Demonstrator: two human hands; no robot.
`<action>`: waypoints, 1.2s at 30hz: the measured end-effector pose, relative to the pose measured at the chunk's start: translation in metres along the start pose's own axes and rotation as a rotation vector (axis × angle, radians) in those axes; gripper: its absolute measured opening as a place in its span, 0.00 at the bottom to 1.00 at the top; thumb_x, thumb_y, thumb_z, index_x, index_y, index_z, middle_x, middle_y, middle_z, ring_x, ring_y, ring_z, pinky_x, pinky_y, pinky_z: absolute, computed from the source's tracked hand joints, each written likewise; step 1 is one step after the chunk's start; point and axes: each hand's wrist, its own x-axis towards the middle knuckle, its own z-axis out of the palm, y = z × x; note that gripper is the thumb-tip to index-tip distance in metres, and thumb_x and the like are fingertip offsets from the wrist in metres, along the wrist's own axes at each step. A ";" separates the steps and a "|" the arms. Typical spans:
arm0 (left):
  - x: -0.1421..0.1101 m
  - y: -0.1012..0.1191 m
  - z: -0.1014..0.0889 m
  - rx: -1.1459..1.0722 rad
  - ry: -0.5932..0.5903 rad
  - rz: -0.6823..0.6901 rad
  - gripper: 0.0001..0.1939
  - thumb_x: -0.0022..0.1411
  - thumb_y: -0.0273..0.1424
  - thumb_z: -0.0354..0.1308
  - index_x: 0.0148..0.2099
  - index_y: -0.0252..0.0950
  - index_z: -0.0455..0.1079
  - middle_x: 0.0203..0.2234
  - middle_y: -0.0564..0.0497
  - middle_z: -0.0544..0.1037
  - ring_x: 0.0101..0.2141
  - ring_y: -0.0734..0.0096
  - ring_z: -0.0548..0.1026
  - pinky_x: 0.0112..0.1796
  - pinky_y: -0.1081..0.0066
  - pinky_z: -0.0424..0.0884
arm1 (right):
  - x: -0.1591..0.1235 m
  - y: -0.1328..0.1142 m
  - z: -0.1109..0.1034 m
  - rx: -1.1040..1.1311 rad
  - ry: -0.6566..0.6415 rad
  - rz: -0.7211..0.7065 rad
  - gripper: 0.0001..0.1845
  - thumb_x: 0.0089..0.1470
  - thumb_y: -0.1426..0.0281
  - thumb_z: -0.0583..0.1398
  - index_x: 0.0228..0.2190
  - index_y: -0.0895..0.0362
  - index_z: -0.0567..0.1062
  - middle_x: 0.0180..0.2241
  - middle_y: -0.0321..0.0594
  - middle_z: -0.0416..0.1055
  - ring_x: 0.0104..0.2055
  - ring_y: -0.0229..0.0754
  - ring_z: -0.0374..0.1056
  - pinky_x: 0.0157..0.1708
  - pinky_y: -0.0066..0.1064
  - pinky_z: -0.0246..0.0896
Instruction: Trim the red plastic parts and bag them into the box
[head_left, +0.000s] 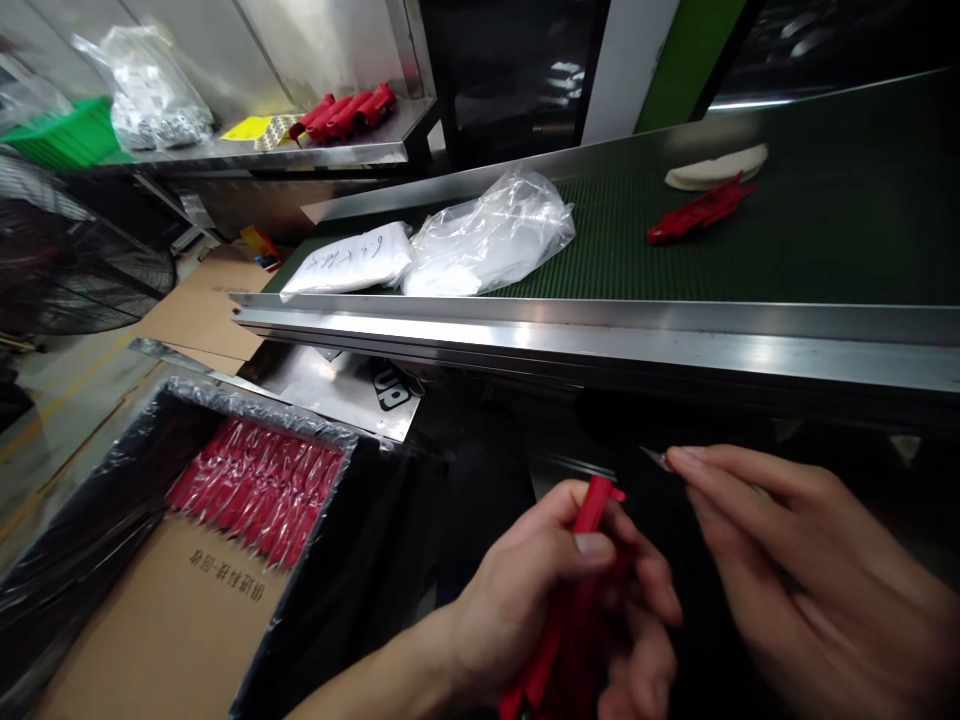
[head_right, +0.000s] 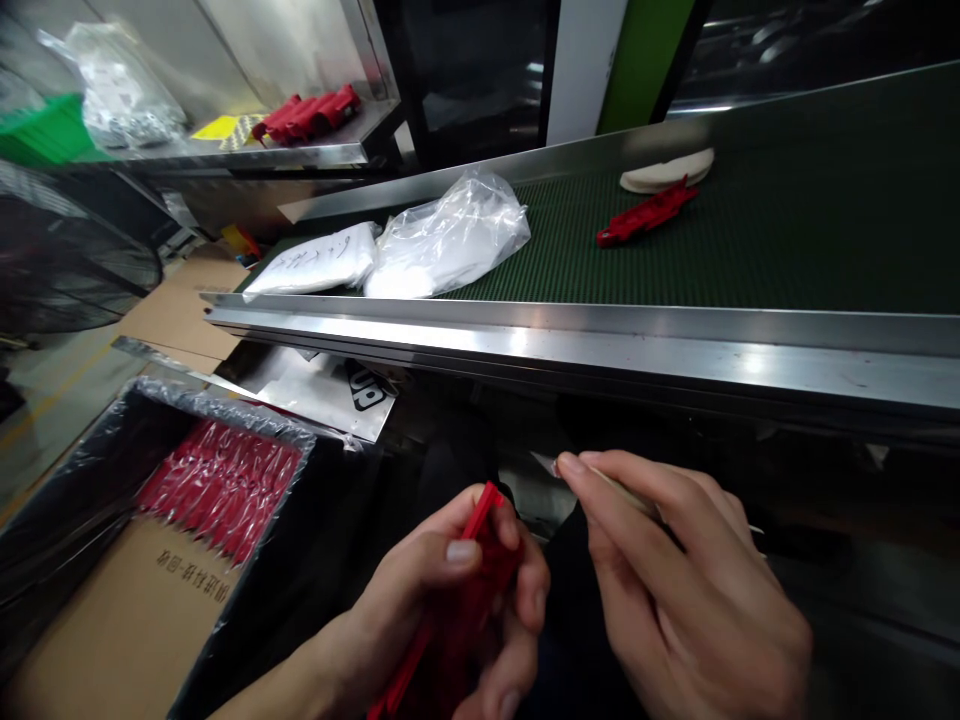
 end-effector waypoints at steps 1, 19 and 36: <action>0.001 -0.001 -0.001 -0.009 0.011 -0.010 0.10 0.66 0.35 0.43 0.45 0.36 0.60 0.31 0.46 0.73 0.20 0.70 0.75 0.17 0.77 0.70 | 0.000 0.000 -0.001 0.007 -0.002 -0.021 0.20 0.58 0.80 0.59 0.50 0.52 0.74 0.47 0.41 0.71 0.45 0.42 0.69 0.42 0.36 0.64; 0.004 0.001 0.003 -0.015 0.136 -0.085 0.19 0.61 0.42 0.46 0.39 0.31 0.68 0.25 0.46 0.73 0.17 0.74 0.70 0.17 0.79 0.65 | -0.009 0.017 -0.004 -0.211 -0.165 -0.316 0.28 0.60 0.75 0.56 0.60 0.48 0.65 0.49 0.45 0.71 0.46 0.53 0.67 0.45 0.45 0.57; 0.003 -0.010 -0.010 -0.106 0.104 -0.126 0.17 0.64 0.41 0.43 0.44 0.34 0.65 0.25 0.47 0.73 0.17 0.71 0.72 0.18 0.78 0.68 | -0.023 0.038 -0.012 -0.290 -0.142 -0.328 0.27 0.60 0.67 0.57 0.61 0.45 0.64 0.50 0.42 0.71 0.45 0.51 0.66 0.43 0.44 0.54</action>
